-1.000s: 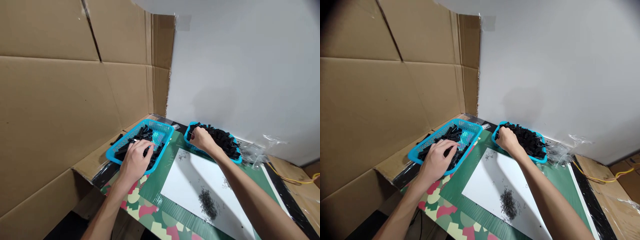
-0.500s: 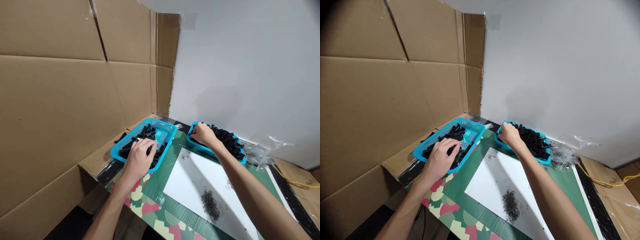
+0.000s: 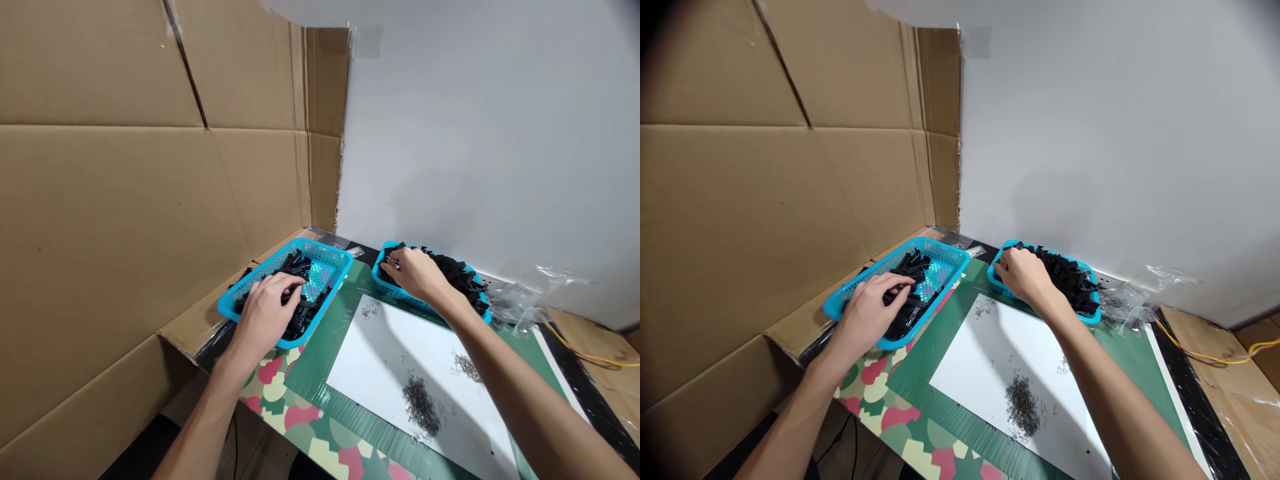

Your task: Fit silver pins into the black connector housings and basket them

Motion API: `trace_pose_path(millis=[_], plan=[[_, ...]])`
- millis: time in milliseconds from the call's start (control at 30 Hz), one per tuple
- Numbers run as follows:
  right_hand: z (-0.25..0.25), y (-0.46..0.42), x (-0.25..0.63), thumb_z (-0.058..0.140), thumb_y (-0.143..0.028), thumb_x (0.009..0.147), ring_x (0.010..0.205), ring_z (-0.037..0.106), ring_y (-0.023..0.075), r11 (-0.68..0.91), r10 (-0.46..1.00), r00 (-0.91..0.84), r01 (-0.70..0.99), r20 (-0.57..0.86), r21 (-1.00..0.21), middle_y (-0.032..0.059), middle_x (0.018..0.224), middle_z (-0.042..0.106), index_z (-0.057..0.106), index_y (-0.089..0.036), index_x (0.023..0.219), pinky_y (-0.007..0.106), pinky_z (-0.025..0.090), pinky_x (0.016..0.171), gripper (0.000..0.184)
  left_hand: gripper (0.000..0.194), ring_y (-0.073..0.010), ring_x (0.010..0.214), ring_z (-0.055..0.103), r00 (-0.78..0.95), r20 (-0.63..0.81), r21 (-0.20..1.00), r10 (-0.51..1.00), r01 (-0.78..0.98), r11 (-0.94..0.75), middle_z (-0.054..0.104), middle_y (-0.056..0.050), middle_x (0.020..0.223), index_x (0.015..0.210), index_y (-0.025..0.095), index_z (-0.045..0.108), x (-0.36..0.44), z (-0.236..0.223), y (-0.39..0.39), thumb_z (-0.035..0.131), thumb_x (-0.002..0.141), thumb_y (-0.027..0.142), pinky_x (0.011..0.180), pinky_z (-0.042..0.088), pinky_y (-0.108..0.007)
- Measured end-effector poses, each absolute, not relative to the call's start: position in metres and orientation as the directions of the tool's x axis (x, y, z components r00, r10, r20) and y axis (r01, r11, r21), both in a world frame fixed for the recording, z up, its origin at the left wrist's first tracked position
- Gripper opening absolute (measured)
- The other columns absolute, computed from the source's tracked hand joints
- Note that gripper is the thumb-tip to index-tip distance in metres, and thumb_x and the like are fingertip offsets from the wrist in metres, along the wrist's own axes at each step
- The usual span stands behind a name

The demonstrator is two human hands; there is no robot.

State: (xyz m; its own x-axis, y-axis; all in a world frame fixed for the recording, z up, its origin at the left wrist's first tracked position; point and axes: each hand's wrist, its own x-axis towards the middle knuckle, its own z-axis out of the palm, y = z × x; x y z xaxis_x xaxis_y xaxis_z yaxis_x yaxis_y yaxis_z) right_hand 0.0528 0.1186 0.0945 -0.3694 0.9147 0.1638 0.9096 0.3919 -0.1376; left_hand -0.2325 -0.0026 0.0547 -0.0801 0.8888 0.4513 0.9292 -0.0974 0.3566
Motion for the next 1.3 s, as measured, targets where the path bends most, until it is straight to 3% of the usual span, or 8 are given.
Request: trace_pose_path(millis=[167,300,400,567,800,1000,1133,1300], plan=[[0.093,0.068,0.091,0.052,-0.036,0.103,0.055,0.050,0.0149,0.539,0.838,-0.515,0.734,0.178,-0.414,0.0014,0.064,0.062,0.073,-0.021,0.090,0.028,0.030,0.057,0.029,0.025,-0.0277,0.100,0.070,-0.006,0.307,0.257,0.952,0.963,-0.077,0.077,-0.006,0.114,0.110,0.025,0.075,-0.263,0.059,0.012,0.060,0.095,0.037,0.087,0.047,-0.038],[0.063,0.032,0.127,0.047,-0.042,0.105,0.054,0.047,0.0154,0.536,0.820,-0.565,0.704,0.091,-0.466,-0.0001,0.060,0.056,0.072,-0.021,0.088,0.029,0.029,0.055,0.037,0.027,-0.0317,0.104,0.070,0.111,0.243,0.102,0.964,0.985,-0.139,0.076,-0.009,0.115,0.113,0.025,0.074,-0.271,0.061,0.033,0.058,0.096,0.039,0.089,0.046,-0.039],[0.027,0.016,0.161,0.043,-0.046,0.107,0.057,0.051,0.0172,0.507,0.841,-0.532,0.714,0.096,-0.484,0.0012,0.064,0.059,0.073,-0.021,0.098,0.030,0.033,0.058,0.040,0.025,-0.0341,0.104,0.069,0.138,0.235,0.031,0.962,0.988,-0.149,0.075,-0.014,0.107,0.101,0.022,0.074,-0.263,0.065,0.055,0.056,0.096,0.039,0.091,0.045,-0.040],[-0.011,0.001,0.215,0.044,-0.053,0.105,0.058,0.055,0.0191,0.376,0.919,-0.372,0.737,0.126,-0.562,0.0049,0.067,0.066,0.072,-0.020,0.092,0.032,0.040,0.060,0.045,0.020,-0.0345,0.095,0.071,0.162,0.049,-0.078,0.986,0.984,-0.158,0.075,-0.017,0.094,0.083,0.020,0.066,-0.247,0.067,0.091,0.064,0.089,0.039,0.086,0.047,-0.039],[-0.009,-0.011,0.240,0.048,-0.057,0.101,0.057,0.049,0.0185,0.238,0.966,-0.245,0.720,0.081,-0.652,0.0019,0.062,0.058,0.076,-0.020,0.091,0.030,0.037,0.057,0.047,0.019,-0.0343,0.094,0.072,0.207,-0.015,-0.150,0.978,0.967,-0.207,0.075,-0.015,0.092,0.073,0.022,0.056,-0.246,0.069,0.115,0.068,0.080,0.035,0.078,0.047,-0.036],[-0.003,-0.008,0.243,0.057,-0.046,0.097,0.057,0.038,0.0152,0.223,0.965,-0.257,0.680,0.057,-0.699,-0.0041,0.059,0.041,0.075,-0.020,0.089,0.028,0.030,0.057,0.033,0.020,-0.0310,0.073,0.068,0.186,-0.043,-0.174,0.982,0.966,-0.190,0.070,-0.010,0.076,0.077,0.024,0.048,-0.242,0.081,0.116,0.059,0.083,0.040,0.062,0.038,-0.036],[0.002,-0.007,0.248,0.062,-0.041,0.094,0.058,0.037,0.0146,0.213,0.951,-0.308,0.663,-0.002,-0.717,-0.0047,0.059,0.041,0.077,-0.020,0.088,0.028,0.028,0.057,0.026,0.025,-0.0311,0.072,0.064,0.206,-0.039,-0.221,0.978,0.953,-0.209,0.068,-0.011,0.076,0.073,0.025,0.042,-0.241,0.086,0.116,0.049,0.089,0.043,0.062,0.034,-0.038],[0.002,-0.006,0.247,0.064,-0.037,0.094,0.060,0.040,0.0145,0.231,0.937,-0.347,0.675,-0.025,-0.701,-0.0040,0.062,0.048,0.078,-0.021,0.089,0.028,0.030,0.060,0.022,0.025,-0.0265,0.062,0.057,0.258,0.038,-0.132,0.965,0.959,-0.251,0.062,-0.007,0.068,0.070,0.025,0.043,-0.241,0.096,0.112,0.047,0.090,0.040,0.061,0.032,-0.037]])
